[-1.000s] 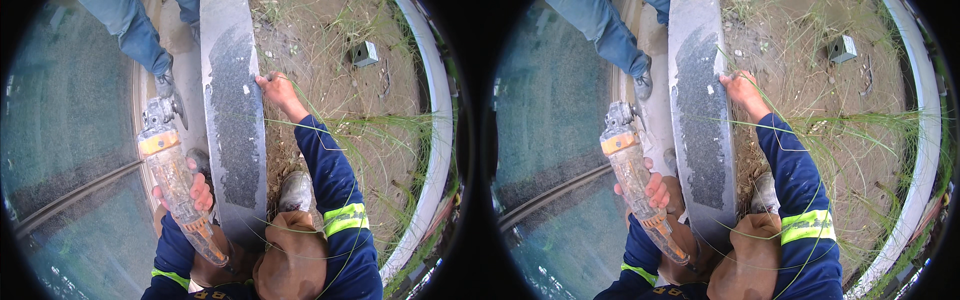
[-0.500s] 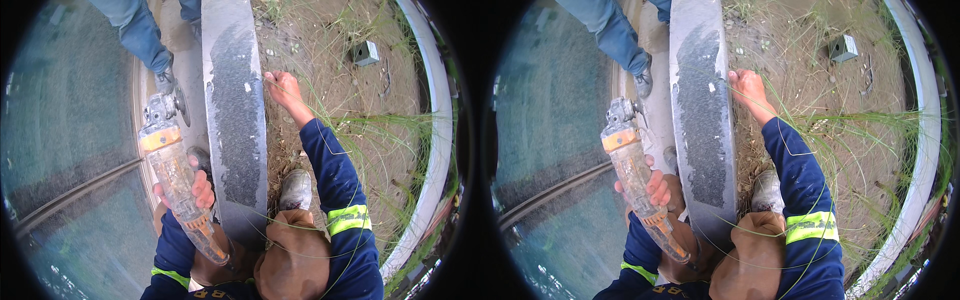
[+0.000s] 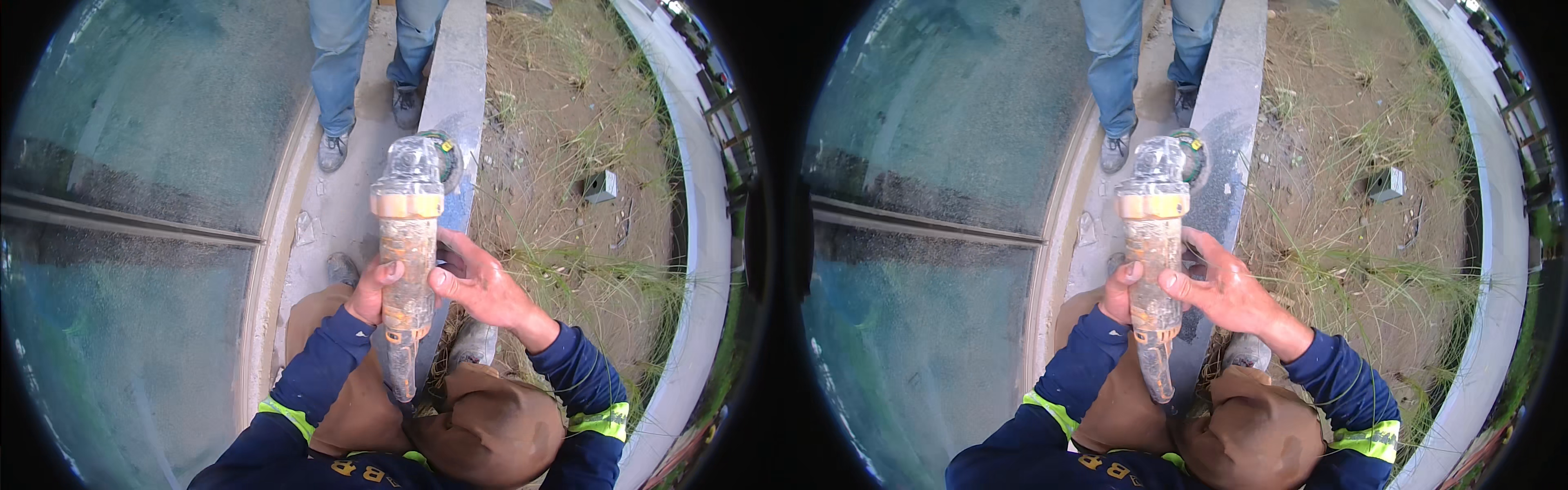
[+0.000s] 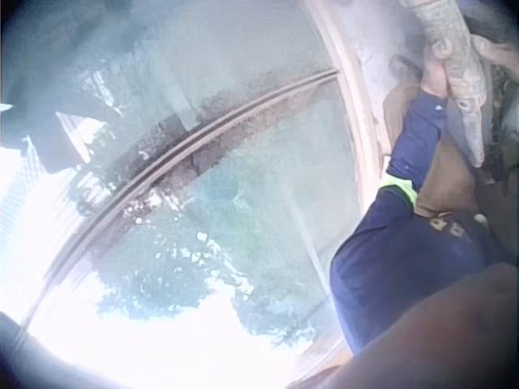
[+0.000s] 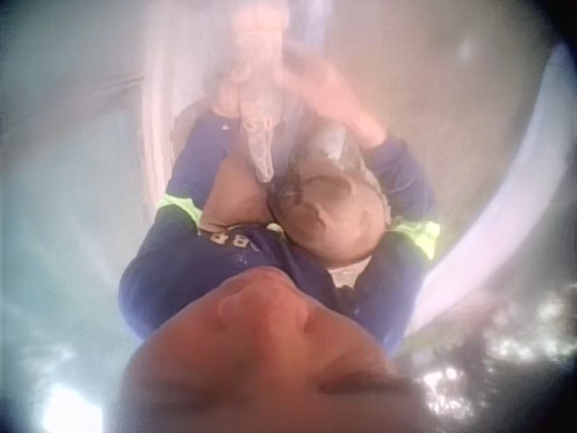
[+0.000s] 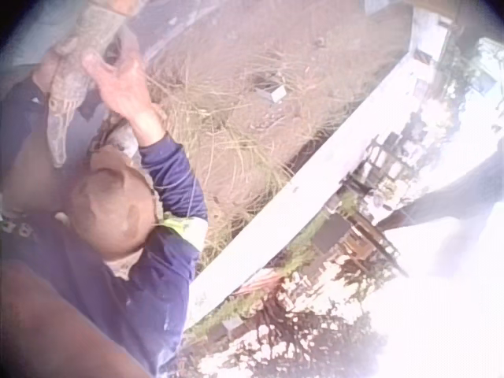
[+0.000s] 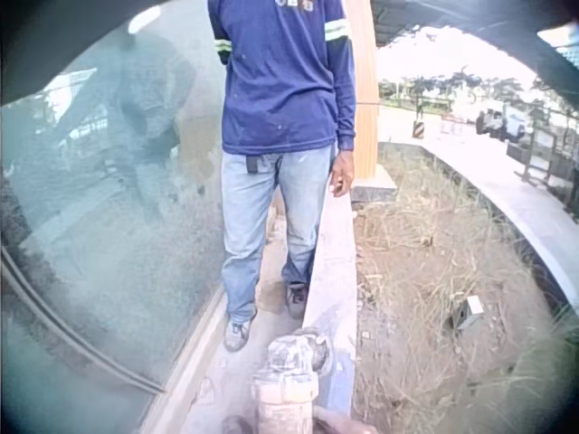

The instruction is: The person uses an angle grinder to smooth and grind a concrete curb. They hold the tool with both hands and move it along the edge, occasionally pausing to wipe away dust with their hand.

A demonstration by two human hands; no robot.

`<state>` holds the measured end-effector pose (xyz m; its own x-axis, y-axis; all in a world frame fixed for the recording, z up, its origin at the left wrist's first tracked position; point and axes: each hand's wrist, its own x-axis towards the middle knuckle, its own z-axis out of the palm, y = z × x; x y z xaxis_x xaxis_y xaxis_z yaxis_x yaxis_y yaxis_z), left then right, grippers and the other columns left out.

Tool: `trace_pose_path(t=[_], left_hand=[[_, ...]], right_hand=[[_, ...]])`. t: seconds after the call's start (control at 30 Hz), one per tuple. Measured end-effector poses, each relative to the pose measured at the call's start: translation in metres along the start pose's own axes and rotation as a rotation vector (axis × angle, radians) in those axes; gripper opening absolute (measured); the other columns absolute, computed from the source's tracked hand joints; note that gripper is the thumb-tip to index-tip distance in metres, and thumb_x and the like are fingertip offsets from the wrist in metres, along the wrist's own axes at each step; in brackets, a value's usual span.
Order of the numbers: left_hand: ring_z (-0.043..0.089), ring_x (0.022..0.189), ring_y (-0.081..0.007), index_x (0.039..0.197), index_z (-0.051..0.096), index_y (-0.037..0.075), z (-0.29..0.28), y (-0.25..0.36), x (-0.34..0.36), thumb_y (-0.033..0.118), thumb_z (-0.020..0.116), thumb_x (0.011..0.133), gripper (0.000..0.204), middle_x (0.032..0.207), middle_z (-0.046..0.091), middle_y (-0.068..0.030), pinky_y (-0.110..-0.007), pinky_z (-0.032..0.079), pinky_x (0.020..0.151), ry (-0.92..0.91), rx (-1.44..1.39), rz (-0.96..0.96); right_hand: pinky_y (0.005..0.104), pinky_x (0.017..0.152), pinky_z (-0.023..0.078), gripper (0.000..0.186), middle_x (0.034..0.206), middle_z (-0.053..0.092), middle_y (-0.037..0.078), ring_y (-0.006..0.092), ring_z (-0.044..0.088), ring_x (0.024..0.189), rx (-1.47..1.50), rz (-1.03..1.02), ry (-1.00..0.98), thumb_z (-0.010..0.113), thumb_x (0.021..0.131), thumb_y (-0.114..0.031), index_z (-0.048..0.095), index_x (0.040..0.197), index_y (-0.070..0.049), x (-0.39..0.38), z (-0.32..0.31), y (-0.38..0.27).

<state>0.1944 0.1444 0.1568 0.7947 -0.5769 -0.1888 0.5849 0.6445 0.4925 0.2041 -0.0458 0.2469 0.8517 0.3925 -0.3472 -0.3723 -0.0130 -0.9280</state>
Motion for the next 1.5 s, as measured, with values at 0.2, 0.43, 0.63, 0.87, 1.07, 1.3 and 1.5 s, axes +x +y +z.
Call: trace_pose_path(t=[0.2,0.43,0.63,0.87,1.07,1.3,1.5], left_hand=[[0.05,0.125,-0.0239,0.139,0.037,-0.005,0.098,0.015,-0.028,0.069,0.04,0.096,0.086,0.134,0.052,-0.0171,-0.038,0.04,0.105,-0.079,0.619,0.327],[0.059,0.112,-0.0455,0.137,0.024,-0.009,0.136,0.028,-0.129,0.066,0.041,0.097,0.087,0.118,0.056,-0.0367,-0.045,0.047,0.095,-0.124,0.93,0.412],[0.065,0.097,-0.0196,0.139,0.038,0.006,-0.003,0.033,-0.33,0.036,0.059,0.1,0.054,0.109,0.066,-0.0111,-0.035,0.053,0.083,0.625,1.002,0.238],[0.061,0.078,-0.0193,0.133,0.051,0.002,-0.047,-0.285,-0.609,0.04,0.062,0.093,0.056,0.091,0.059,-0.0123,-0.032,0.05,0.061,1.444,0.142,-0.484],[0.063,0.109,-0.0295,0.132,0.053,0.003,0.029,-0.43,-0.586,0.015,0.056,0.095,0.039,0.122,0.061,-0.0155,-0.039,0.054,0.092,1.063,0.673,-0.395],[0.067,0.098,-0.0358,0.115,0.068,0.007,0.027,-0.321,-0.579,0.029,0.063,0.089,0.034,0.103,0.069,-0.0153,-0.045,0.051,0.09,1.11,0.696,-0.831],[0.071,0.087,-0.0273,0.097,0.072,0.005,0.08,-0.321,-0.604,0.029,0.067,0.083,0.027,0.091,0.073,-0.0105,-0.041,0.055,0.073,0.914,0.536,-0.891]], right_hand=[[0.0346,0.097,0.049,0.064,0.123,0.061,0.012,0.0184,0.061,0.109,0.158,-0.116,0.279,0.078,0.087,-0.024,0.045,0.135,0.003,-0.051,0.05,-0.056],[0.0407,0.098,0.05,0.053,0.12,0.061,0.015,0.0243,0.062,0.108,0.234,-0.241,0.38,0.056,0.098,-0.037,0.049,0.132,0.003,-0.12,0.092,-0.059],[0.0497,0.108,0.043,0.058,0.13,0.056,0.02,0.0325,0.054,0.123,0.266,-0.361,0.503,0.057,0.097,-0.036,0.045,0.141,0.0,-0.168,0.101,-0.006],[0.0505,0.108,0.044,0.058,0.128,0.056,0.02,0.0322,0.055,0.121,0.286,-0.222,0.47,0.063,0.094,-0.034,0.047,0.137,0.002,-0.15,0.091,0.007],[0.0504,0.108,0.045,0.061,0.133,0.052,0.019,0.0321,0.054,0.122,0.214,-0.302,0.503,0.067,0.092,-0.029,0.044,0.139,0.003,-0.142,0.082,0.003],[0.0528,0.112,0.04,0.064,0.133,0.053,0.018,0.0345,0.054,0.123,0.299,-0.24,0.45,0.069,0.091,-0.032,0.043,0.141,0.0,-0.139,0.079,0.006],[0.0515,0.111,0.041,0.063,0.131,0.053,0.021,0.0347,0.053,0.124,0.304,-0.28,0.513,0.067,0.092,-0.03,0.043,0.139,0.006,-0.14,0.102,-0.002]])
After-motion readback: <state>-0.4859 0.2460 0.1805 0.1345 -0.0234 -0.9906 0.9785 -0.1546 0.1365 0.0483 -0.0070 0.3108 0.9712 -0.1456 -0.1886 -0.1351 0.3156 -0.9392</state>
